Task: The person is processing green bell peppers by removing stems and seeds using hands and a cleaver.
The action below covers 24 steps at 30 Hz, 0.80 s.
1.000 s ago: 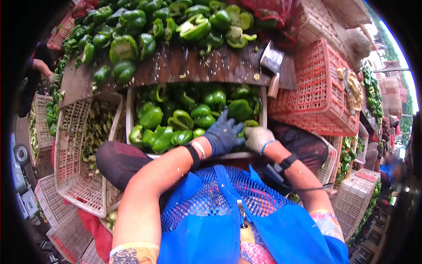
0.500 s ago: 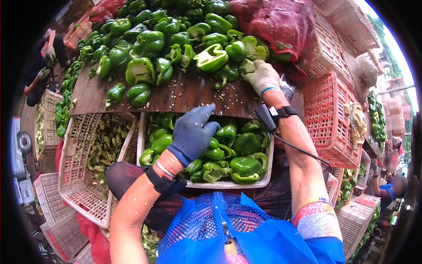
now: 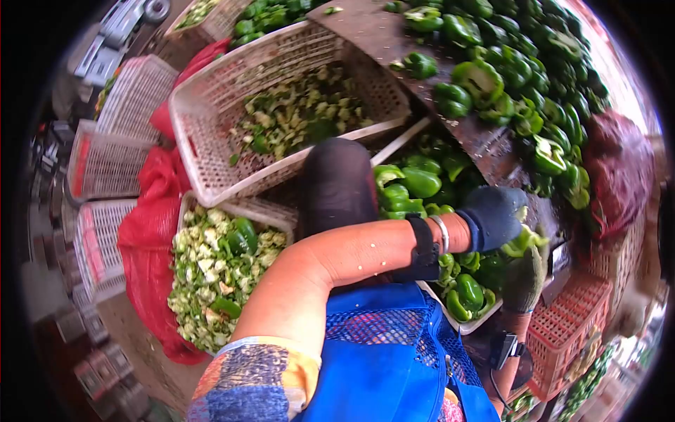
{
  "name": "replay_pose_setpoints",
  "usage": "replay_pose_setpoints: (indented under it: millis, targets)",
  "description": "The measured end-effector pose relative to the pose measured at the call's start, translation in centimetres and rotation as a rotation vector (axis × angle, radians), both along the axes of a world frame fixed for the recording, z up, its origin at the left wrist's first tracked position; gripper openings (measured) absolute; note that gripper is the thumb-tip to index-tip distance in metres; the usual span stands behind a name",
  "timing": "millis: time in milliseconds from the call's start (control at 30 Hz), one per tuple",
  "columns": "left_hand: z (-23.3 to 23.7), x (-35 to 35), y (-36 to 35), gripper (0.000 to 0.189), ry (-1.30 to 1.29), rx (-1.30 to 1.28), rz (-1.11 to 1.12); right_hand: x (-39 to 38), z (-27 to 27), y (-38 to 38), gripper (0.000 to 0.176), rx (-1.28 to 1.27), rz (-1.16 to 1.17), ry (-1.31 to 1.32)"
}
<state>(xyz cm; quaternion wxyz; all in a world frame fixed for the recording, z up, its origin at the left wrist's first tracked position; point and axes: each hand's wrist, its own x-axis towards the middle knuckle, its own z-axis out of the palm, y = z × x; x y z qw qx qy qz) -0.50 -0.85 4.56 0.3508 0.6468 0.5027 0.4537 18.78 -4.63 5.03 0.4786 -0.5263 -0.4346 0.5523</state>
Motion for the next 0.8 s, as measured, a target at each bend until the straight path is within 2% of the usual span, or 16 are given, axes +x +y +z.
replay_pose_setpoints:
  millis: [67, 100, 167, 200, 300, 367, 400, 500, 567, 633, 667, 767, 800]
  targets:
    - [0.6, -0.3, -0.9, 0.02, -0.082, -0.025, 0.082, 0.0, -1.1, -1.3, 0.04, -0.275, 0.122, 0.539]
    - [1.0, -0.8, -1.7, 0.02, -0.187, 0.073, 0.115, -0.7, -1.4, -1.0, 0.036, -0.233, 0.142, 0.449]
    - [1.4, -2.7, -1.9, 0.02, -0.034, -0.033, 0.077, -4.1, -0.1, -0.2, 0.029, -0.142, 0.175, 0.275]
    - [1.7, -3.8, -1.8, 0.02, 0.062, -0.031, 0.023, -5.6, 1.7, 0.3, 0.027, -0.256, 0.229, 0.414]
    - [4.6, -8.3, -0.9, 0.019, 0.417, 0.008, -0.086, -7.2, 2.1, 1.7, 0.031, -0.211, 0.353, 0.322]
    - [4.1, -9.8, -0.3, 0.019, 0.292, 0.148, 0.04, -10.0, 2.5, 1.7, 0.033, -0.205, 0.311, 0.419]
    - [3.7, -10.2, 0.1, 0.013, 0.154, 0.17, 0.11, -10.8, 2.6, 1.7, 0.032, -0.212, 0.297, 0.441]
    - [3.8, -11.7, 1.9, 0.008, -0.01, 0.4, 0.326, -13.8, 3.3, 1.1, 0.036, -0.247, 0.316, 0.577]
    - [4.5, -12.9, 2.7, 0.004, -0.099, 0.465, 0.434, -15.5, 3.6, 1.2, 0.038, -0.266, 0.309, 0.655]
    - [5.1, -14.2, 3.5, 0.004, -0.141, 0.483, 0.504, -16.5, 4.5, 1.7, 0.042, -0.272, 0.332, 0.623]
    - [5.3, -15.0, 3.8, 0.005, -0.223, 0.45, 0.483, -17.4, 5.5, 1.9, 0.044, -0.247, 0.347, 0.596]
    - [5.5, -18.2, 5.0, 0.003, -0.396, 0.478, 0.615, -17.1, 5.9, 2.1, 0.05, -0.175, 0.397, 0.506]
    - [5.0, -20.5, 5.9, 0.003, -0.357, 0.549, 0.649, -17.4, 6.4, 2.2, 0.051, -0.161, 0.416, 0.448]
